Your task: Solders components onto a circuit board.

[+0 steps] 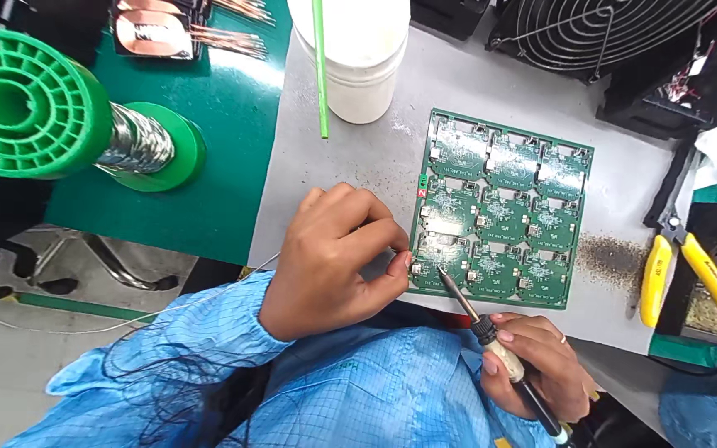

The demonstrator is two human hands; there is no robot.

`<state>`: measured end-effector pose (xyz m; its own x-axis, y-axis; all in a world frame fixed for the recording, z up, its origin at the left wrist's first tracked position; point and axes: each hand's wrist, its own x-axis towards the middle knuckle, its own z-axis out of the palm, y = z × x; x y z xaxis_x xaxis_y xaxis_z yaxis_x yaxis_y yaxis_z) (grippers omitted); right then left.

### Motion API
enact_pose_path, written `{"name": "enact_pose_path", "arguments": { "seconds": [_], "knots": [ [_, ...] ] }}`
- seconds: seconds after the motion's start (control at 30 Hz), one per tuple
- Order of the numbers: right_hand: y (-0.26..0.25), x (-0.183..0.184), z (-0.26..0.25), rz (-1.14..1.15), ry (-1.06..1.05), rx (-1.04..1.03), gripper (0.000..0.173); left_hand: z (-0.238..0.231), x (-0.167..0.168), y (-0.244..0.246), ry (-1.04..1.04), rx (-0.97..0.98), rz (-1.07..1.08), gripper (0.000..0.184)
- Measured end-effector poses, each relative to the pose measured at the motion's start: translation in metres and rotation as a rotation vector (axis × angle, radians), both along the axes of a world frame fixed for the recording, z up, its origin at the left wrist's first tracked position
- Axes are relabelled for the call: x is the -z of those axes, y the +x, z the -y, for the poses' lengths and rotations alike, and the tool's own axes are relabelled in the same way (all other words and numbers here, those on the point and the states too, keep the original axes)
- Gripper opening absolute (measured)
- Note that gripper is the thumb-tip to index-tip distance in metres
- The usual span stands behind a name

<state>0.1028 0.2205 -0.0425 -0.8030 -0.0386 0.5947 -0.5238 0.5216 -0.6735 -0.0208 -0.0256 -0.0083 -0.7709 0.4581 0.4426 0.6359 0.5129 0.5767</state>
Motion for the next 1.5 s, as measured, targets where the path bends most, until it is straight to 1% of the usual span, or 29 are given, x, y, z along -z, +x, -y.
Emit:
{"name": "enact_pose_path", "arguments": {
  "seconds": [0.23,0.43,0.53,0.6,0.67,0.77,0.83,0.9,0.97,1.07,1.17,1.3,1.4,1.5],
  "knots": [
    [0.000,0.001,0.000,-0.008,-0.015,0.012,0.020,0.000,0.001,0.000,-0.003,-0.005,-0.004,0.019],
    [0.006,0.003,-0.003,-0.009,-0.223,0.013,0.026,0.000,0.001,0.000,0.014,-0.001,0.002,0.019],
    [0.012,0.002,-0.005,-0.027,-0.261,0.058,0.028,0.001,0.001,0.000,0.014,0.000,0.008,0.021],
    [0.018,0.001,-0.012,-0.074,-0.246,0.136,0.031,0.000,0.000,0.000,0.006,-0.002,0.008,0.023],
    [0.024,0.005,-0.025,-0.169,-0.121,0.278,0.032,0.000,0.000,-0.001,0.000,-0.001,0.005,0.024],
    [0.036,0.027,-0.062,-0.346,0.177,0.495,0.030,0.002,0.000,-0.001,-0.007,0.002,0.001,0.026],
    [0.037,0.040,-0.078,-0.323,0.380,0.594,0.024,0.002,0.002,0.000,0.003,-0.009,0.016,0.028],
    [0.030,0.041,-0.081,-0.263,0.445,0.625,0.020,0.001,0.003,0.000,0.006,-0.023,0.024,0.029],
    [0.026,0.036,-0.075,-0.257,0.387,0.617,0.020,0.000,0.004,0.000,-0.013,-0.036,0.022,0.029],
    [0.015,0.026,-0.056,-0.236,0.183,0.547,0.024,-0.002,0.004,-0.001,-0.046,-0.036,0.023,0.031],
    [0.003,0.020,-0.032,-0.192,0.074,0.543,0.025,-0.003,0.000,-0.003,-0.087,0.000,0.062,0.031],
    [-0.009,0.021,-0.014,-0.184,0.062,0.624,0.024,-0.012,-0.009,-0.003,-0.176,0.006,0.042,0.031],
    [-0.011,0.020,-0.014,-0.191,0.072,0.646,0.025,-0.023,-0.011,-0.006,-0.256,-0.012,-0.020,0.029],
    [-0.011,0.020,-0.016,-0.171,0.068,0.658,0.027,-0.028,-0.010,-0.012,-0.279,-0.048,-0.057,0.029]
  ]
}}
